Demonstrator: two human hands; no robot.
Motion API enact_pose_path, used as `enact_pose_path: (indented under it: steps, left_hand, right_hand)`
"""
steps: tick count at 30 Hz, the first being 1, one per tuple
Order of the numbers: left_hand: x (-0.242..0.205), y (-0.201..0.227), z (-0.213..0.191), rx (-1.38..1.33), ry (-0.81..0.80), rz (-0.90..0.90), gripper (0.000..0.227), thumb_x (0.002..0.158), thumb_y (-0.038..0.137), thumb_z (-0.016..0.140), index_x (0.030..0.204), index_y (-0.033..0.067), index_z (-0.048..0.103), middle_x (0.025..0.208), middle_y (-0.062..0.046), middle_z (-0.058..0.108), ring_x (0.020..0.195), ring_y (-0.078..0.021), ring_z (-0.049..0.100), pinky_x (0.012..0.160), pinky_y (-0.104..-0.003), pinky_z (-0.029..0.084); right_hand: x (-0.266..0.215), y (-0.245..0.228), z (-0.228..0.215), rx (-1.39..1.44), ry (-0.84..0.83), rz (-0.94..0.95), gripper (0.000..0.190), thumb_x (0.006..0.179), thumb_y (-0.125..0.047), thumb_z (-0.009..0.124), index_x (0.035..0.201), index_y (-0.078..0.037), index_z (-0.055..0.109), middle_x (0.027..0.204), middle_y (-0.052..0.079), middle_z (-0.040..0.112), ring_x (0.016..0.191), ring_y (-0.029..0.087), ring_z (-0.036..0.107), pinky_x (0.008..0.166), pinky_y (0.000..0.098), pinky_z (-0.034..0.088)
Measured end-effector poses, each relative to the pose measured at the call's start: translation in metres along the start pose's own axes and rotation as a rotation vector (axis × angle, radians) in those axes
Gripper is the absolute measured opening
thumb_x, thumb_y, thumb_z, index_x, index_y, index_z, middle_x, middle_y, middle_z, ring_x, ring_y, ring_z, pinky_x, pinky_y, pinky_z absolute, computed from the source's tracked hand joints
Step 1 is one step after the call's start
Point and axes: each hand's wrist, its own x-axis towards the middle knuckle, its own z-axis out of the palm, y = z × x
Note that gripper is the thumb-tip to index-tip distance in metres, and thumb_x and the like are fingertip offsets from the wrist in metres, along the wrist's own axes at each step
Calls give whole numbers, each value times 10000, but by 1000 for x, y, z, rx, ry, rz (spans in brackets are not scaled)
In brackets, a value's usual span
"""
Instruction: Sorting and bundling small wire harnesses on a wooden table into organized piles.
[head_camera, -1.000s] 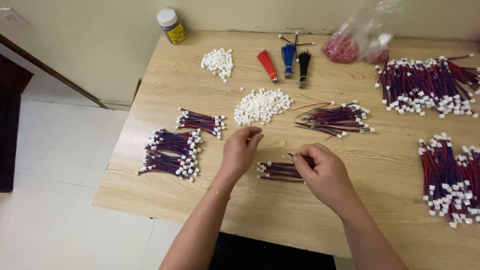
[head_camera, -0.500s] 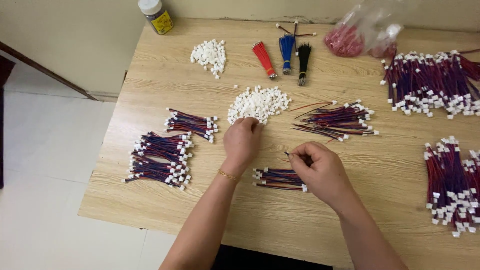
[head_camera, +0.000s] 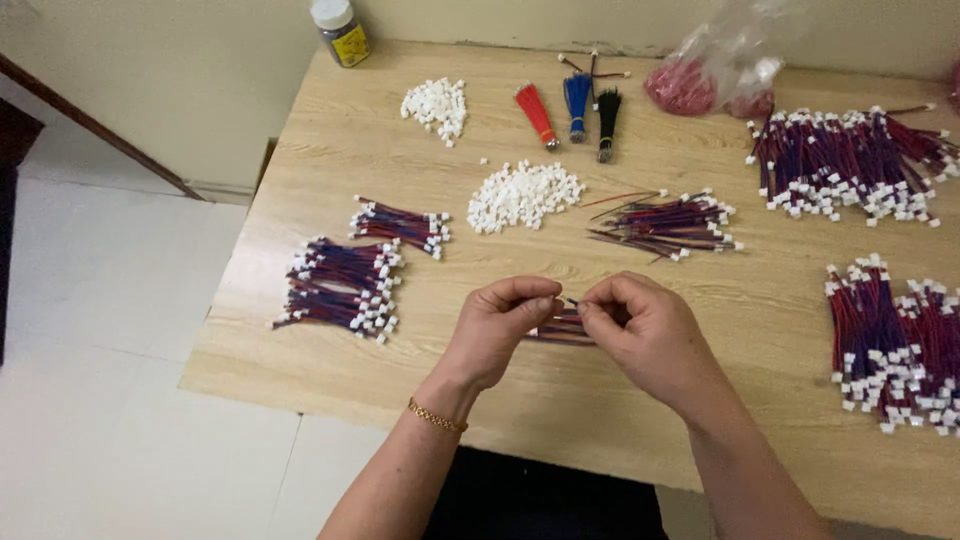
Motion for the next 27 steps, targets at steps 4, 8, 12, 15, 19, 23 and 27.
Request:
enact_pose_path:
  steps: [4, 8, 12, 15, 19, 23, 27]
  left_hand:
    - [-24, 11, 8, -102, -2, 7, 287, 808, -77, 701, 1092, -38, 681, 973, -162, 706, 859, -199, 693, 767, -328, 612]
    - [-33, 3, 4, -187, -53, -23, 212, 822, -77, 691, 1031, -49, 678, 985, -196, 707, 871, -265, 718, 770, -356, 619]
    - [-40, 2, 4, -241, -83, -47, 184, 825, -73, 684, 1005, -34, 685, 1009, -193, 708, 891, -274, 719, 790, -360, 617]
    - [-41, 0, 2, -284, -116, -44, 192, 831, -77, 676, 1017, -31, 689, 1026, -208, 707, 923, -294, 713, 803, -381, 614]
    - [-43, 0, 2, -285, -126, -52, 201, 840, -84, 664, 1038, -53, 672, 1025, -227, 699, 916, -311, 713, 807, -391, 615]
    - [-45, 3, 3, -257, -136, -51, 196, 839, -79, 663, 1031, -48, 678, 1015, -218, 702, 898, -297, 717, 798, -382, 620]
    - [-49, 10, 7, -239, -152, -40, 192, 843, -80, 660, 1032, -52, 680, 1028, -226, 700, 902, -300, 715, 802, -386, 619]
  right_hand:
    - [-19, -14, -1, 28, -19, 61, 88, 808, -117, 688, 785, -36, 711, 663, 117, 619, 655, 185, 579, 639, 326, 489]
    - [-31, -17, -1, -4, -44, 88, 111, 814, -133, 698, 780, -28, 714, 662, 126, 610, 647, 185, 568, 614, 324, 487]
    - [-33, -20, -4, -45, -58, 58, 106, 806, -115, 696, 784, -12, 695, 675, 165, 596, 656, 217, 572, 609, 350, 486]
    - [-40, -28, -5, -14, -52, 109, 97, 805, -126, 693, 789, -32, 711, 686, 130, 619, 660, 178, 565, 619, 324, 496]
    - [-41, -34, -6, 10, -40, 103, 89, 797, -128, 701, 763, -47, 718, 662, 91, 602, 652, 149, 552, 606, 288, 492]
    - [-41, -33, -7, -39, -50, 72, 95, 799, -130, 704, 768, -42, 716, 670, 121, 612, 651, 175, 576, 601, 309, 494]
    - [-42, -36, -7, -51, -38, 103, 85, 793, -143, 708, 762, -65, 722, 681, 89, 631, 657, 147, 580, 614, 291, 500]
